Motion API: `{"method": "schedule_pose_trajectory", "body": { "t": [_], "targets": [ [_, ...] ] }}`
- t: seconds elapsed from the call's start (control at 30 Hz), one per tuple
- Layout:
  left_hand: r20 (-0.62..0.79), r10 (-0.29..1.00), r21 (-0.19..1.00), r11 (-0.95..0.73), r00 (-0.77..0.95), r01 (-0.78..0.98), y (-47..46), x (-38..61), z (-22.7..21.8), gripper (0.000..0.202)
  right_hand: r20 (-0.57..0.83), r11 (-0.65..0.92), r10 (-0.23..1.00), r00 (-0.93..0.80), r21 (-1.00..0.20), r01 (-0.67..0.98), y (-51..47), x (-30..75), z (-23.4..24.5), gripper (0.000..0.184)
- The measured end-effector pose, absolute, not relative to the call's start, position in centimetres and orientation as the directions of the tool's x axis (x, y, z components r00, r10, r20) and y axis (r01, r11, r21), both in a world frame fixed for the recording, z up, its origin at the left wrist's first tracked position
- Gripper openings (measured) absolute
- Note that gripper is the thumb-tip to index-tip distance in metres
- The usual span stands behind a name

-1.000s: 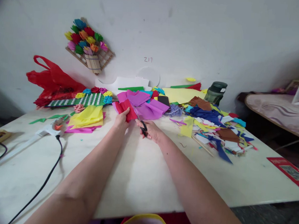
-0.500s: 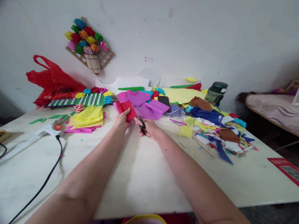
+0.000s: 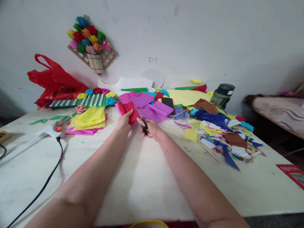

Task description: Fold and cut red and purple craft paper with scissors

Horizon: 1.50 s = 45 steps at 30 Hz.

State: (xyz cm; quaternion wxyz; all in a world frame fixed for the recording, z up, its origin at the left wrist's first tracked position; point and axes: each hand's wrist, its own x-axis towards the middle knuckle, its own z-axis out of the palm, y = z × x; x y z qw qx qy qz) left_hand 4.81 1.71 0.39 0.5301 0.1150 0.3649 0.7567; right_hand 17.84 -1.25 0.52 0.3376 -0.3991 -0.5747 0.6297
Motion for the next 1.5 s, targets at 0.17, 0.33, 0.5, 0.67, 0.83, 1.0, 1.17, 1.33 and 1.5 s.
{"method": "schedule_pose_trajectory", "body": {
  "t": [0.17,0.33,0.5,0.67,0.83,1.0,1.17,1.33,1.5],
  "targets": [
    [-0.217,0.876,0.685,-0.177,-0.431,-0.707,1.6,4.8,0.5,0.009,-0.110,-0.108,0.897,-0.427,-0.994,0.028,-1.5,17.4,0.6,0.043],
    [-0.215,0.883,0.683,-0.171,-0.418,-0.710,1.2,4.9,0.8,0.008,-0.118,-0.140,0.904,-0.412,-0.990,-0.024,-1.7,17.2,0.7,0.041],
    [-0.214,0.882,0.690,-0.168,-0.420,-0.704,1.3,4.9,0.8,0.009,-0.116,-0.143,0.906,-0.406,-0.989,-0.037,-1.9,17.2,0.9,0.036],
    [-0.201,0.893,0.689,-0.162,-0.402,-0.706,1.3,4.8,0.6,0.008,-0.114,-0.137,0.905,-0.409,-0.990,-0.027,-1.7,17.1,0.9,0.036],
    [-0.194,0.898,0.685,-0.163,-0.394,-0.710,1.3,4.8,0.6,0.008,-0.095,-0.117,0.912,-0.400,-0.993,-0.031,-1.6,17.1,0.6,0.038],
    [-0.205,0.886,0.678,-0.177,-0.415,-0.713,1.4,4.7,0.6,0.009,-0.103,-0.132,0.915,-0.390,-0.990,-0.048,-1.6,17.1,0.4,0.037],
    [-0.219,0.890,0.684,-0.153,-0.400,-0.714,1.4,4.6,0.6,0.009,-0.101,-0.125,0.919,-0.381,-0.991,-0.040,-1.4,17.1,-0.1,0.033],
    [-0.226,0.882,0.690,-0.155,-0.414,-0.707,1.5,4.6,0.6,0.011,-0.083,-0.107,0.918,-0.388,-0.993,-0.040,-1.1,17.1,-0.5,0.031],
    [-0.225,0.873,0.685,-0.174,-0.433,-0.707,1.7,4.5,0.4,0.012,-0.066,-0.079,0.926,-0.371,-0.997,-0.020,-1.0,17.0,-0.8,0.027]
  ]
}}
